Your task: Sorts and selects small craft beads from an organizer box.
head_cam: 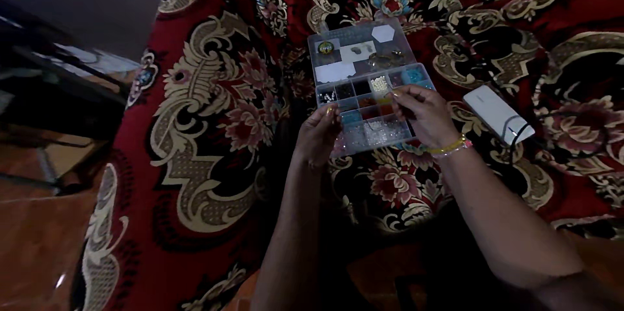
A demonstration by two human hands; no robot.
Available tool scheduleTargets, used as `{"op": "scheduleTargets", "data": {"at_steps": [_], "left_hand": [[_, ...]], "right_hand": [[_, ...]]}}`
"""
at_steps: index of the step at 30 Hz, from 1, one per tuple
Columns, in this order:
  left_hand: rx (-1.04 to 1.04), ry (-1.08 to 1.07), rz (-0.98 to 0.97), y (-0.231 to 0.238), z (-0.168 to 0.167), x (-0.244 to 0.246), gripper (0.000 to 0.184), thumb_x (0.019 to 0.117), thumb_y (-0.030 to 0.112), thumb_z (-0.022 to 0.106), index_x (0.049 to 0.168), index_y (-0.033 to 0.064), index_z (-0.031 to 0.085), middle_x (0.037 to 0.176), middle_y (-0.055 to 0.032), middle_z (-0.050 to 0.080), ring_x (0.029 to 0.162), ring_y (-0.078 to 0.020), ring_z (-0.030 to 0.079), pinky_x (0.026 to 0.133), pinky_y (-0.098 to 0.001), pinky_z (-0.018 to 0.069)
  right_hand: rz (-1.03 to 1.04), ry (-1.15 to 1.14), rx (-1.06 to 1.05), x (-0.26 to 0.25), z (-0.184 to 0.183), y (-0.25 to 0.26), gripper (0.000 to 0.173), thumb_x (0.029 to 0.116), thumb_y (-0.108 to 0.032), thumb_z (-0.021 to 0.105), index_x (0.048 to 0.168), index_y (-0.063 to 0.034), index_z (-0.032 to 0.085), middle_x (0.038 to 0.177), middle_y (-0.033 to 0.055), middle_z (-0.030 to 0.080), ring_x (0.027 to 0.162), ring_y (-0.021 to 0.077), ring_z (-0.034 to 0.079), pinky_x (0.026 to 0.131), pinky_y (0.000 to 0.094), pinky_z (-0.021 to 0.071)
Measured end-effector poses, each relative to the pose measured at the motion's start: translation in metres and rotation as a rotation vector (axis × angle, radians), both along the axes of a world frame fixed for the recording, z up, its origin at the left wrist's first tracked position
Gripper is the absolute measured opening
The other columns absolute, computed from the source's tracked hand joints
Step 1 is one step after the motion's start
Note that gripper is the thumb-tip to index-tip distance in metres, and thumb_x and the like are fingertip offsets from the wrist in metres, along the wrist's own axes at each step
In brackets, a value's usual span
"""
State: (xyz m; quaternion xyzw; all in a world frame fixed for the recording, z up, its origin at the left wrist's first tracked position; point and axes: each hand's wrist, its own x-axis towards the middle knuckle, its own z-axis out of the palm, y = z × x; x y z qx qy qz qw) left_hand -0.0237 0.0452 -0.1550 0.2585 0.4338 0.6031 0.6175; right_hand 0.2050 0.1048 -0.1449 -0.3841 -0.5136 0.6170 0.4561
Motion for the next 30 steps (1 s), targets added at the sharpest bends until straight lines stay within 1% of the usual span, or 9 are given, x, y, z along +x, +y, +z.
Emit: {"op": "scheduleTargets", "data": {"at_steps": [3, 5, 9, 14, 17, 19, 23, 25, 30], "left_hand": [[0.032, 0.013, 0.029, -0.001, -0.001, -0.002, 0.026, 0.1061, 0.007, 0.044, 0.112, 0.0147, 0.068, 0.089, 0.0047, 0.065, 0.077, -0.0047, 0.063, 0.077, -0.0216, 0.0558], [0.050, 0.022, 0.025, -0.001, -0.001, -0.004, 0.025, 0.1053, 0.006, 0.045, 0.112, 0.0163, 0.067, 0.087, 0.0059, 0.065, 0.076, -0.0041, 0.062, 0.077, -0.0220, 0.0558], [0.028, -0.021, 0.002, 0.001, -0.001, -0.002, 0.024, 0.1055, 0.007, 0.045, 0.103, 0.0150, 0.068, 0.085, 0.0044, 0.065, 0.073, -0.0045, 0.062, 0.074, -0.0212, 0.0556], [0.001, -0.014, -0.045, 0.001, 0.000, -0.002, 0.025, 0.1069, 0.008, 0.045, 0.103, 0.0127, 0.069, 0.090, 0.0022, 0.068, 0.072, -0.0050, 0.063, 0.071, -0.0207, 0.0562], [0.002, 0.092, -0.080, 0.000, 0.003, -0.004, 0.023, 0.1052, 0.005, 0.048, 0.107, 0.0104, 0.071, 0.091, 0.0017, 0.069, 0.074, -0.0053, 0.064, 0.073, -0.0222, 0.0565], [0.001, 0.244, -0.091, -0.002, 0.008, 0.000, 0.020, 0.1029, 0.002, 0.053, 0.109, 0.0078, 0.071, 0.093, 0.0016, 0.069, 0.077, -0.0056, 0.064, 0.075, -0.0234, 0.0566], [0.017, 0.355, -0.131, -0.002, 0.008, 0.004, 0.016, 0.0997, 0.001, 0.059, 0.109, 0.0049, 0.071, 0.095, -0.0005, 0.071, 0.079, -0.0072, 0.066, 0.077, -0.0256, 0.0577], [0.013, 0.349, -0.148, -0.001, 0.007, 0.007, 0.016, 0.1000, 0.001, 0.059, 0.110, 0.0049, 0.071, 0.095, -0.0005, 0.071, 0.078, -0.0070, 0.067, 0.077, -0.0252, 0.0580], [-0.003, 0.333, -0.153, -0.001, 0.004, 0.013, 0.013, 0.1015, 0.002, 0.057, 0.103, 0.0046, 0.069, 0.090, -0.0011, 0.069, 0.076, -0.0079, 0.066, 0.076, -0.0255, 0.0578]], "right_hand": [[0.230, 0.273, -0.015, 0.000, 0.006, -0.005, 0.020, 0.1019, -0.015, 0.056, 0.093, -0.0134, 0.073, 0.079, -0.0036, 0.066, 0.062, 0.0003, 0.056, 0.057, 0.0143, 0.0493], [0.263, 0.378, -0.013, -0.003, 0.005, -0.004, 0.019, 0.1015, -0.017, 0.058, 0.092, -0.0148, 0.074, 0.079, -0.0046, 0.066, 0.063, -0.0010, 0.057, 0.058, 0.0134, 0.0495], [0.150, 0.181, 0.003, -0.003, -0.001, 0.000, 0.022, 0.1037, -0.013, 0.053, 0.094, -0.0128, 0.073, 0.083, -0.0040, 0.068, 0.068, 0.0010, 0.061, 0.063, 0.0161, 0.0534], [0.124, 0.107, 0.029, -0.006, -0.003, 0.000, 0.020, 0.1014, -0.008, 0.054, 0.094, -0.0101, 0.073, 0.083, -0.0029, 0.070, 0.068, 0.0028, 0.063, 0.064, 0.0182, 0.0555], [0.156, -0.060, 0.141, -0.006, -0.007, 0.000, 0.015, 0.1001, -0.008, 0.059, 0.097, -0.0075, 0.074, 0.084, -0.0017, 0.070, 0.070, 0.0044, 0.063, 0.065, 0.0201, 0.0561], [0.152, -0.137, 0.181, -0.006, -0.009, 0.000, 0.013, 0.0993, -0.009, 0.061, 0.098, -0.0067, 0.074, 0.084, -0.0017, 0.070, 0.069, 0.0043, 0.064, 0.064, 0.0201, 0.0562], [0.113, -0.140, 0.139, -0.006, -0.009, 0.001, 0.014, 0.0994, -0.007, 0.060, 0.098, -0.0047, 0.074, 0.082, -0.0008, 0.070, 0.066, 0.0041, 0.063, 0.062, 0.0195, 0.0551], [0.116, -0.123, 0.142, -0.006, -0.009, 0.001, 0.014, 0.0995, -0.008, 0.061, 0.098, -0.0054, 0.074, 0.080, -0.0011, 0.069, 0.064, 0.0036, 0.060, 0.059, 0.0183, 0.0531], [0.068, -0.117, 0.141, -0.005, -0.008, 0.002, 0.014, 0.0994, -0.008, 0.060, 0.099, -0.0052, 0.074, 0.077, -0.0022, 0.067, 0.061, 0.0036, 0.059, 0.057, 0.0185, 0.0516]]}}
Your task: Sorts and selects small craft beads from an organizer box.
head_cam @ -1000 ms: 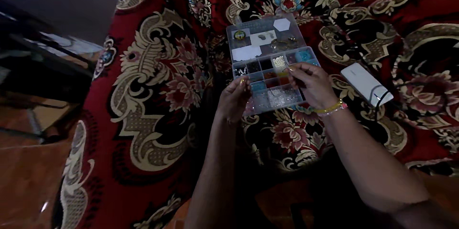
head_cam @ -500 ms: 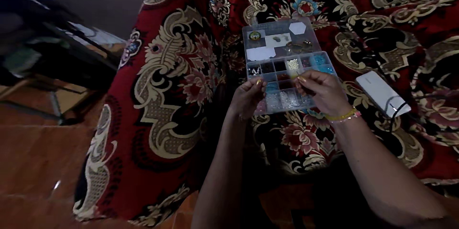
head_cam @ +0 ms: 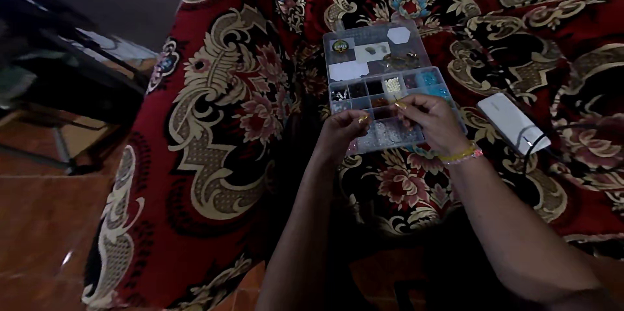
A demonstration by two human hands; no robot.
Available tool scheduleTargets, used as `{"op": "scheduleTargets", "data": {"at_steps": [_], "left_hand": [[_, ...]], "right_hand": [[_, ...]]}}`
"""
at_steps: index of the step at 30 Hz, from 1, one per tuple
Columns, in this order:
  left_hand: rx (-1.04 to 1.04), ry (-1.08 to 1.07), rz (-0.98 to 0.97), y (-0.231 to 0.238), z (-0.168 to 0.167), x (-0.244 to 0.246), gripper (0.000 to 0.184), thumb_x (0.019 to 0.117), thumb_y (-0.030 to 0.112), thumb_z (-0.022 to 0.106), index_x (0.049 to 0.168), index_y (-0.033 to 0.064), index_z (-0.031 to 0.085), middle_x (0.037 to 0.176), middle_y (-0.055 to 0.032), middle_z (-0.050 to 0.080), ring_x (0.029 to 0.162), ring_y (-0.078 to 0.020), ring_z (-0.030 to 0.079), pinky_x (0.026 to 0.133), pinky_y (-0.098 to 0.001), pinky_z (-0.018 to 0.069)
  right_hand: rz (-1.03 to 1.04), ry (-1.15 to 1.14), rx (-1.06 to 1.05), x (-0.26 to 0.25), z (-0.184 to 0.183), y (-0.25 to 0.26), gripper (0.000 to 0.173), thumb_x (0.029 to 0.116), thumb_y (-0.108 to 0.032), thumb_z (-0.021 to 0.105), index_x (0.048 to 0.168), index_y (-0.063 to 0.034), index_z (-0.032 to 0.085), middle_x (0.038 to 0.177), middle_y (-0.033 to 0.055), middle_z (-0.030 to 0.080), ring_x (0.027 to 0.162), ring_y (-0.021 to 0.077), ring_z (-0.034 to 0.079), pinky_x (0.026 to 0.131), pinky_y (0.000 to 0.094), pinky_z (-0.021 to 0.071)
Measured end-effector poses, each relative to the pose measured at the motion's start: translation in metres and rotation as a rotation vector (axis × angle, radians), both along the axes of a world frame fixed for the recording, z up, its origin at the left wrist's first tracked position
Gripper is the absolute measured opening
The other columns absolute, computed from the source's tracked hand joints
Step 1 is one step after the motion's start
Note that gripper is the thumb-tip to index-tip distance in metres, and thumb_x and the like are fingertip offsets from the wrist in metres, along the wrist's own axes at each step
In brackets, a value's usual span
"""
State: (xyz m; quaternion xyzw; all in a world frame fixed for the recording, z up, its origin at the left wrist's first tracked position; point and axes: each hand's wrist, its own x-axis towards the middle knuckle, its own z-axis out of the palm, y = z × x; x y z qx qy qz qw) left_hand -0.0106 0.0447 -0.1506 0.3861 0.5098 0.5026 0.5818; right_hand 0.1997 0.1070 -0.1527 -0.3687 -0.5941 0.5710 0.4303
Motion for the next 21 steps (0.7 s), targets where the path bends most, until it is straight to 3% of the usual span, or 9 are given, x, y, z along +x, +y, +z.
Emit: {"op": "scheduleTargets", "data": {"at_steps": [6, 10, 16, 21], "left_hand": [[0.001, -0.090, 0.028, 0.000, 0.001, 0.001, 0.016, 0.1026, 0.003, 0.055, 0.101, 0.0087, 0.069, 0.091, 0.0005, 0.069, 0.077, -0.0067, 0.065, 0.075, -0.0232, 0.0570], [-0.046, -0.208, 0.039, 0.001, 0.003, 0.002, 0.020, 0.1040, 0.002, 0.049, 0.103, 0.0086, 0.068, 0.088, 0.0019, 0.067, 0.075, -0.0056, 0.064, 0.075, -0.0223, 0.0570], [-0.066, -0.410, -0.062, 0.005, -0.010, 0.001, 0.025, 0.1057, 0.004, 0.043, 0.099, 0.0089, 0.067, 0.088, 0.0013, 0.069, 0.078, -0.0066, 0.067, 0.078, -0.0238, 0.0577], [-0.070, -0.472, -0.085, 0.005, -0.013, 0.003, 0.027, 0.1076, 0.008, 0.039, 0.100, 0.0095, 0.064, 0.092, 0.0010, 0.071, 0.083, -0.0080, 0.068, 0.082, -0.0261, 0.0578]], "right_hand": [[-0.137, 0.120, -0.042, 0.008, 0.006, 0.003, 0.017, 0.1030, -0.010, 0.056, 0.102, -0.0083, 0.073, 0.080, -0.0043, 0.066, 0.062, 0.0009, 0.056, 0.057, 0.0149, 0.0488], [-0.110, 0.172, -0.039, 0.004, 0.005, 0.001, 0.017, 0.1017, -0.009, 0.056, 0.100, -0.0095, 0.073, 0.078, -0.0055, 0.065, 0.060, 0.0000, 0.056, 0.055, 0.0148, 0.0487], [0.046, 0.030, 0.081, -0.017, 0.000, -0.015, 0.011, 0.0954, -0.009, 0.063, 0.096, -0.0052, 0.074, 0.074, -0.0055, 0.067, 0.058, 0.0002, 0.058, 0.055, 0.0177, 0.0517], [0.030, -0.060, 0.080, -0.031, 0.005, -0.032, 0.011, 0.0945, -0.010, 0.063, 0.092, -0.0026, 0.071, 0.070, -0.0057, 0.064, 0.055, -0.0014, 0.056, 0.052, 0.0156, 0.0500]]}}
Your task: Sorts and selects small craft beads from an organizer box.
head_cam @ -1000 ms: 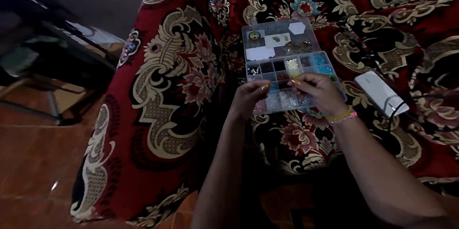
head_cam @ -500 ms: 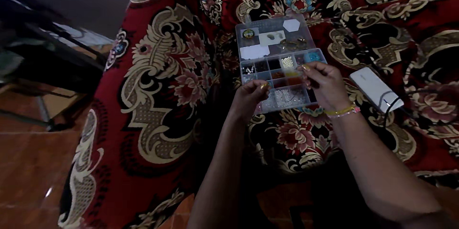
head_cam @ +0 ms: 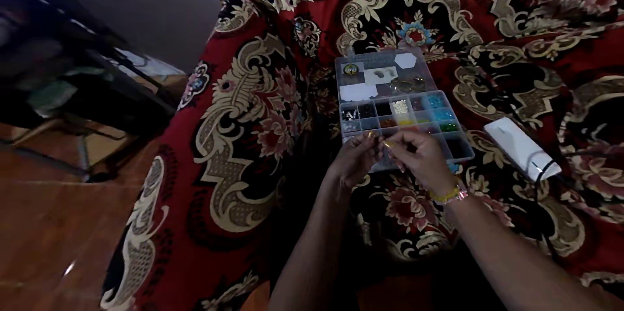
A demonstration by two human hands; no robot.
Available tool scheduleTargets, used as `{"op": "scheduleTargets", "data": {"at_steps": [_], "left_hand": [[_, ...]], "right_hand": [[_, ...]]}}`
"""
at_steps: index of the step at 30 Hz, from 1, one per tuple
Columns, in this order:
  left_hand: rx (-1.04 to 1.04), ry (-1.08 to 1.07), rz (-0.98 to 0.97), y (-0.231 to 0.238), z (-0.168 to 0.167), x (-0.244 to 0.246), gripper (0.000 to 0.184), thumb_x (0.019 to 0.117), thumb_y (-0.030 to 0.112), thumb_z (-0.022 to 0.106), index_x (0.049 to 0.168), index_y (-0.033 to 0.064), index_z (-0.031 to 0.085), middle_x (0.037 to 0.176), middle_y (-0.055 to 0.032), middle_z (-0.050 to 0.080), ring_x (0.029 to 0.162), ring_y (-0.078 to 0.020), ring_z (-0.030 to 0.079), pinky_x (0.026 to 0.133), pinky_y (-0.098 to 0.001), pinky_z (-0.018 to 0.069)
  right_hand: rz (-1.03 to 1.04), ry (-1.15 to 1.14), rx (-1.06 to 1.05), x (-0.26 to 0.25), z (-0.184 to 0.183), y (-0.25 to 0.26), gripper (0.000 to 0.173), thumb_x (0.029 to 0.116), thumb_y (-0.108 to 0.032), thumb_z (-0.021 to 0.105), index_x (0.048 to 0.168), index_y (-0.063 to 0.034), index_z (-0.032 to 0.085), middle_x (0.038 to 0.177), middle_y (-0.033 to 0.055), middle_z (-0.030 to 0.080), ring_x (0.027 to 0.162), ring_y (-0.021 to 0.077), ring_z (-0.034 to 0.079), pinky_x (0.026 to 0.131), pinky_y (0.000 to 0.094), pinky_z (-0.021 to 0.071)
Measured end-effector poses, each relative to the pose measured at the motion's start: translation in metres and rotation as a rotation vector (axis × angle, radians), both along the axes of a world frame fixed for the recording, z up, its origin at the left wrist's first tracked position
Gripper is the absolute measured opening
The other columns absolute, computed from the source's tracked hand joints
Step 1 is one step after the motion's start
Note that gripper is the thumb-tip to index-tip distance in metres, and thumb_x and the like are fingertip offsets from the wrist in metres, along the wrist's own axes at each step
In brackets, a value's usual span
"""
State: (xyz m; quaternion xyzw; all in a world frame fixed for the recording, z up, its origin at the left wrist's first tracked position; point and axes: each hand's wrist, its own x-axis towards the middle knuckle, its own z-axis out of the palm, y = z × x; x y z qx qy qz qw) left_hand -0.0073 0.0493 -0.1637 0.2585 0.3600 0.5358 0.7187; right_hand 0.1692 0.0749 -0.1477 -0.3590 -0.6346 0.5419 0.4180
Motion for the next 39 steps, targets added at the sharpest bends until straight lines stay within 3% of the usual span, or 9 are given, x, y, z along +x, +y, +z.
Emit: {"op": "scheduleTargets", "data": {"at_steps": [7, 19, 32, 39], "left_hand": [[0.014, 0.005, -0.017, -0.001, 0.001, 0.003, 0.026, 0.1087, 0.010, 0.037, 0.101, 0.0088, 0.062, 0.090, 0.0017, 0.068, 0.080, -0.0074, 0.066, 0.079, -0.0262, 0.0569], [0.022, -0.138, -0.079, -0.002, -0.006, 0.002, 0.020, 0.1072, 0.014, 0.044, 0.104, 0.0090, 0.063, 0.098, -0.0014, 0.072, 0.091, -0.0109, 0.069, 0.089, -0.0305, 0.0568], [-0.010, -0.127, -0.069, -0.001, -0.009, 0.003, 0.018, 0.1072, 0.013, 0.043, 0.109, 0.0094, 0.060, 0.099, -0.0025, 0.072, 0.091, -0.0131, 0.070, 0.087, -0.0319, 0.0578], [-0.041, -0.118, -0.055, -0.003, -0.004, 0.004, 0.024, 0.1084, 0.011, 0.039, 0.104, 0.0092, 0.062, 0.093, -0.0021, 0.071, 0.085, -0.0118, 0.069, 0.083, -0.0304, 0.0579]], "right_hand": [[-0.037, -0.025, 0.059, -0.007, -0.005, -0.006, 0.012, 0.0934, -0.011, 0.063, 0.088, -0.0038, 0.070, 0.068, -0.0061, 0.064, 0.053, -0.0017, 0.057, 0.051, 0.0152, 0.0502], [-0.083, -0.057, 0.201, -0.008, -0.013, -0.005, 0.011, 0.0914, -0.013, 0.066, 0.088, -0.0052, 0.073, 0.069, -0.0064, 0.065, 0.057, -0.0042, 0.056, 0.054, 0.0131, 0.0485], [-0.084, -0.095, 0.199, -0.007, -0.011, -0.005, 0.013, 0.0909, -0.015, 0.065, 0.087, -0.0049, 0.072, 0.068, -0.0056, 0.065, 0.057, -0.0033, 0.058, 0.054, 0.0147, 0.0501], [-0.088, -0.101, 0.196, -0.007, -0.012, -0.005, 0.013, 0.0913, -0.016, 0.065, 0.087, -0.0054, 0.072, 0.068, -0.0063, 0.064, 0.057, -0.0040, 0.057, 0.054, 0.0138, 0.0495]]}}
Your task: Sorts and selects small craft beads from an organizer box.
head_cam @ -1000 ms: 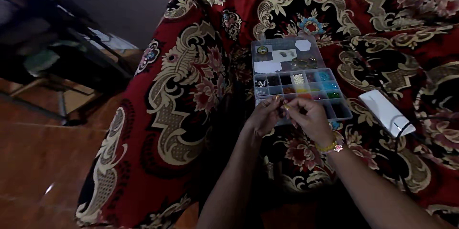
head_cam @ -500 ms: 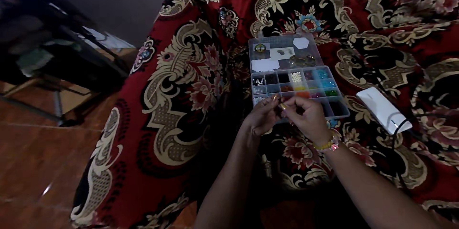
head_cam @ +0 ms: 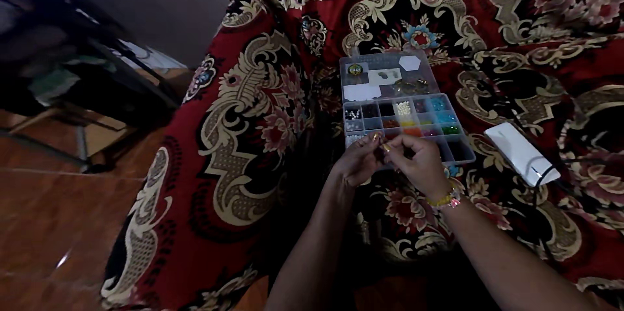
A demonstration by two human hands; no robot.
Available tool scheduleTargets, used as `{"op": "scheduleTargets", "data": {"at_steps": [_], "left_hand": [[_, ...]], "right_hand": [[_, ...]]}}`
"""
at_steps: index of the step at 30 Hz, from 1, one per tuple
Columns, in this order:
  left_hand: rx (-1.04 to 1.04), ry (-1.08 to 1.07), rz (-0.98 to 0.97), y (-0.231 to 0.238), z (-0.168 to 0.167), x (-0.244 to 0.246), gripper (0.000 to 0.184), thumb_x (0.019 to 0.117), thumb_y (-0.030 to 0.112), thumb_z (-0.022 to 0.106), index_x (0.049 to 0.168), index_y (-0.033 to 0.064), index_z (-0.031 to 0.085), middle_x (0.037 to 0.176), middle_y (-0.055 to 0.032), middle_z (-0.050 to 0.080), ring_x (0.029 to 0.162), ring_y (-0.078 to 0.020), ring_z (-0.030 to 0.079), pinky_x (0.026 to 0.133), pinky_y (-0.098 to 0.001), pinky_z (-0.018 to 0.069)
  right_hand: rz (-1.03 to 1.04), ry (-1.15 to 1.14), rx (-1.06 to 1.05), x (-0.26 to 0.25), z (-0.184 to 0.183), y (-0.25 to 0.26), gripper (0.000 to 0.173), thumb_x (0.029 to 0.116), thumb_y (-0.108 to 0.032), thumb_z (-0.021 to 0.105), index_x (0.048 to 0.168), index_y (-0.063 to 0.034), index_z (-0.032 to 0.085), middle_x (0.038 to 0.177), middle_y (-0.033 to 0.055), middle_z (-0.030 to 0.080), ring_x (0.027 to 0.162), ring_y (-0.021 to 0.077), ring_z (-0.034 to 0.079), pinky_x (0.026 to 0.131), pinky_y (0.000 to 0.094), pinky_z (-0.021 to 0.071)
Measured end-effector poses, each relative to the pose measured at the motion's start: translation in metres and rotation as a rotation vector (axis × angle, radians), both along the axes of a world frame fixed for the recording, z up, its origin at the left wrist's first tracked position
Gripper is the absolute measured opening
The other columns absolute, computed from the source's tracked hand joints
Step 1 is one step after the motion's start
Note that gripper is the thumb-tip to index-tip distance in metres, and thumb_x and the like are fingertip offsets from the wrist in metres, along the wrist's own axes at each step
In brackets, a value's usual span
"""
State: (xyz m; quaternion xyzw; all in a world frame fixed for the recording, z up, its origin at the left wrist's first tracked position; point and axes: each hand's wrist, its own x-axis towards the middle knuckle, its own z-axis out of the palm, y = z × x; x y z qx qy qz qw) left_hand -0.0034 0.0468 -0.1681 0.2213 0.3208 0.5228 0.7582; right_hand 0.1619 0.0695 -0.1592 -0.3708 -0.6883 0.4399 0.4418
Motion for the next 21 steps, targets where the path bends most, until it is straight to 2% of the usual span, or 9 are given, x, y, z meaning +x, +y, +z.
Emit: {"op": "scheduleTargets", "data": {"at_steps": [9, 15, 21], "left_hand": [[-0.011, -0.025, -0.005, 0.0009, -0.0018, -0.0006, 0.022, 0.1084, 0.013, 0.041, 0.103, 0.0097, 0.062, 0.098, -0.0030, 0.070, 0.091, -0.0136, 0.069, 0.087, -0.0313, 0.0577], [0.031, 0.055, -0.004, 0.0008, 0.0011, -0.0009, 0.022, 0.1068, 0.012, 0.044, 0.099, 0.0114, 0.065, 0.093, -0.0001, 0.071, 0.085, -0.0106, 0.069, 0.082, -0.0298, 0.0584], [0.045, 0.155, 0.019, 0.0013, 0.0051, -0.0031, 0.024, 0.1068, 0.008, 0.041, 0.102, 0.0083, 0.065, 0.097, -0.0013, 0.072, 0.086, -0.0116, 0.070, 0.083, -0.0310, 0.0589]], "right_hand": [[0.011, 0.004, 0.010, 0.0006, -0.0012, 0.0013, 0.013, 0.0912, -0.016, 0.066, 0.086, -0.0059, 0.073, 0.068, -0.0068, 0.063, 0.058, -0.0045, 0.056, 0.055, 0.0133, 0.0488], [0.027, 0.004, 0.007, 0.0011, -0.0006, 0.0012, 0.013, 0.0911, -0.016, 0.066, 0.086, -0.0061, 0.072, 0.068, -0.0075, 0.063, 0.059, -0.0054, 0.056, 0.056, 0.0124, 0.0481], [0.029, -0.001, -0.006, 0.0012, 0.0005, 0.0015, 0.014, 0.0912, -0.018, 0.066, 0.085, -0.0066, 0.072, 0.069, -0.0063, 0.065, 0.059, -0.0035, 0.059, 0.056, 0.0143, 0.0515]]}}
